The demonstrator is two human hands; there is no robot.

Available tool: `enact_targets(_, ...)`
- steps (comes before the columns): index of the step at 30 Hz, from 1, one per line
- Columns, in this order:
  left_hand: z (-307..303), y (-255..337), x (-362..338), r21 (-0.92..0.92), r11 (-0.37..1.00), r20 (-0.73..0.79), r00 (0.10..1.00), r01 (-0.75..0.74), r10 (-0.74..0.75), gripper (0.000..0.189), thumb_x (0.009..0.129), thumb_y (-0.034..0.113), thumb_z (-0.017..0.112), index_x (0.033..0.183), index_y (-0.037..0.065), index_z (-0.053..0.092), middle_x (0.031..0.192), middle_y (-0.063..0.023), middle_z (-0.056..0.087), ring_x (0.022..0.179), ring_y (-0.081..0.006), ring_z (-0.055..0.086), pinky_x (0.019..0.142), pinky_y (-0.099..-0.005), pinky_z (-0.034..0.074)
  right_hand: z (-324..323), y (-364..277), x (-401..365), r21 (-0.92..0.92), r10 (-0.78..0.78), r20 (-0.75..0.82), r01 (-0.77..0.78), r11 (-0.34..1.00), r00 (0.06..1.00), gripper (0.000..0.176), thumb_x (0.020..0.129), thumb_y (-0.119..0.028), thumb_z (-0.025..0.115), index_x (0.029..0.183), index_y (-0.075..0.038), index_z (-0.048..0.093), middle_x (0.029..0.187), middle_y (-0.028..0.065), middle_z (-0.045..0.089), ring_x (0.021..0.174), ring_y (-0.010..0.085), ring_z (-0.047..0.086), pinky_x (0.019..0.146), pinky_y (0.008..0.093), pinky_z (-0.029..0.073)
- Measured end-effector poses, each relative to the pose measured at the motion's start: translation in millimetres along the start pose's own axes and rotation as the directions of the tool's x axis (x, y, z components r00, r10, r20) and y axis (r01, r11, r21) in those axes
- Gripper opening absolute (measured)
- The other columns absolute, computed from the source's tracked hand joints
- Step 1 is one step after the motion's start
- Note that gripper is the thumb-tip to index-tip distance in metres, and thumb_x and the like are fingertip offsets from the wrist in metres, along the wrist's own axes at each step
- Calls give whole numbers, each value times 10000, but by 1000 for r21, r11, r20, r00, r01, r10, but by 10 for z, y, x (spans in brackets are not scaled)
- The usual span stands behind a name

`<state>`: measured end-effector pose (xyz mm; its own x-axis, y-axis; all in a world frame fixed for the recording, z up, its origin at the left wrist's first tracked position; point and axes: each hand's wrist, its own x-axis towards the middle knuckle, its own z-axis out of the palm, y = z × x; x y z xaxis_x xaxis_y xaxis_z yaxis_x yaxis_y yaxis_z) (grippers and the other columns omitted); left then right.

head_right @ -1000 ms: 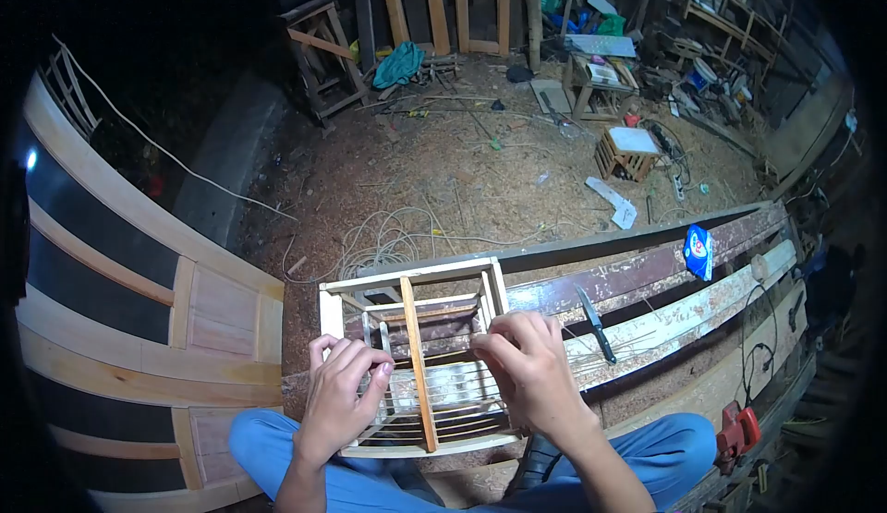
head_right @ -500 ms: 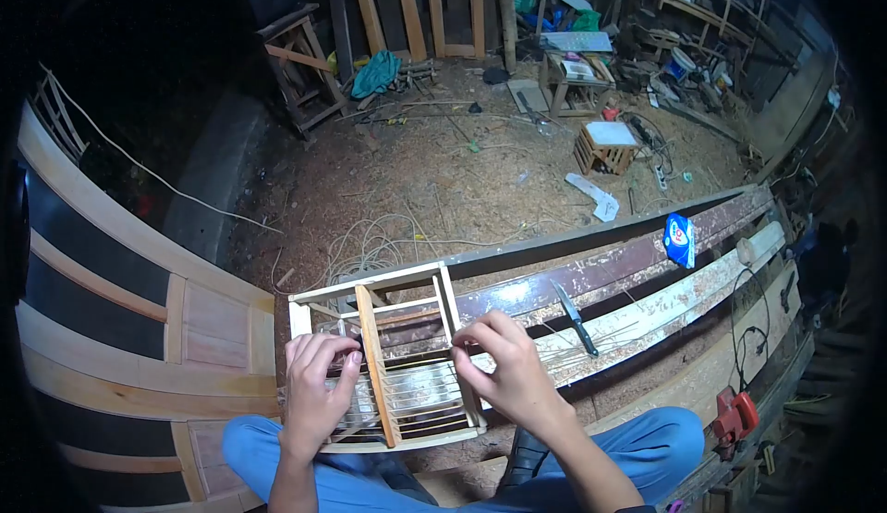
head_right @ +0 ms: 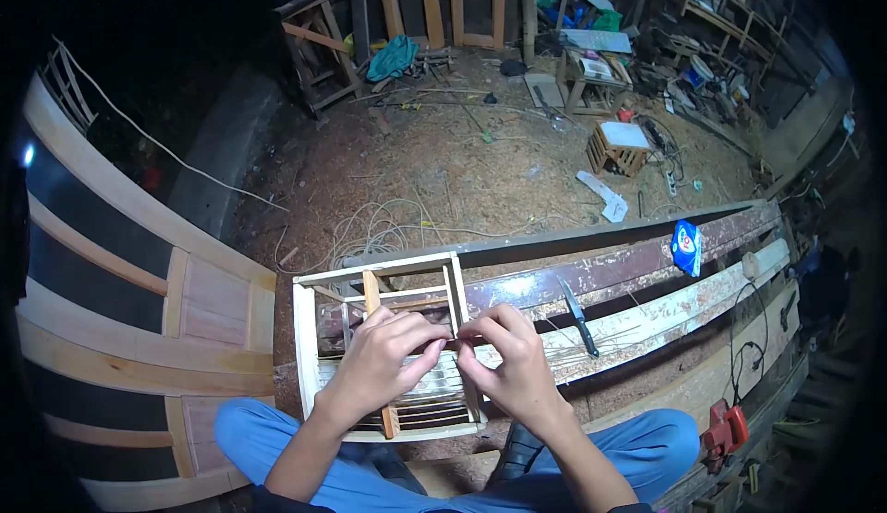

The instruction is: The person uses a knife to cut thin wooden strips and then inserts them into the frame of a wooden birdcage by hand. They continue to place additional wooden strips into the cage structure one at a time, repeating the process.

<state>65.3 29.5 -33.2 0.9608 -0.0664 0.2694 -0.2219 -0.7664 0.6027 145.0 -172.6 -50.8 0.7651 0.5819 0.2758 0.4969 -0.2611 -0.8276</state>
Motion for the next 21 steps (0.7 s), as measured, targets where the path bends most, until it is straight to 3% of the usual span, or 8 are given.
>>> enact_targets(1,5,1,2,6,1000,-11,1000,-8,8,155,935,136,790,1081,83,798,970,-79,767,838,-278,687,856,-395,510,-1,-20,-8,-6,7,-6,-7,1000,1000,169,832,-47,797,986,-28,731,966,120,657,943,314,667,857,432,524)
enact_targets(3,20,4,-13,12,1000,-33,999,-25,25,153,931,137,792,1072,81,797,964,-74,759,820,-276,677,840,-391,507,6,-76,-15,-196,-108,-30,101,976,994,185,806,-59,807,975,-44,732,968,111,658,925,309,653,839,431,502)
enact_targets(10,-9,2,-59,42,997,-2,998,-65,65,156,929,122,780,1079,78,780,944,-63,720,857,-255,686,826,-393,495,169,-62,-150,-262,-111,-142,71,962,984,257,770,-71,837,998,-65,718,992,97,653,938,300,640,837,428,477)
enact_targets(21,1,42,-72,62,996,-14,998,-60,61,168,934,104,760,1095,57,761,958,-79,720,909,-258,688,831,-399,496,215,-43,-128,-273,-138,-191,82,959,972,193,785,-48,800,941,-50,685,949,105,635,907,307,628,817,436,477)
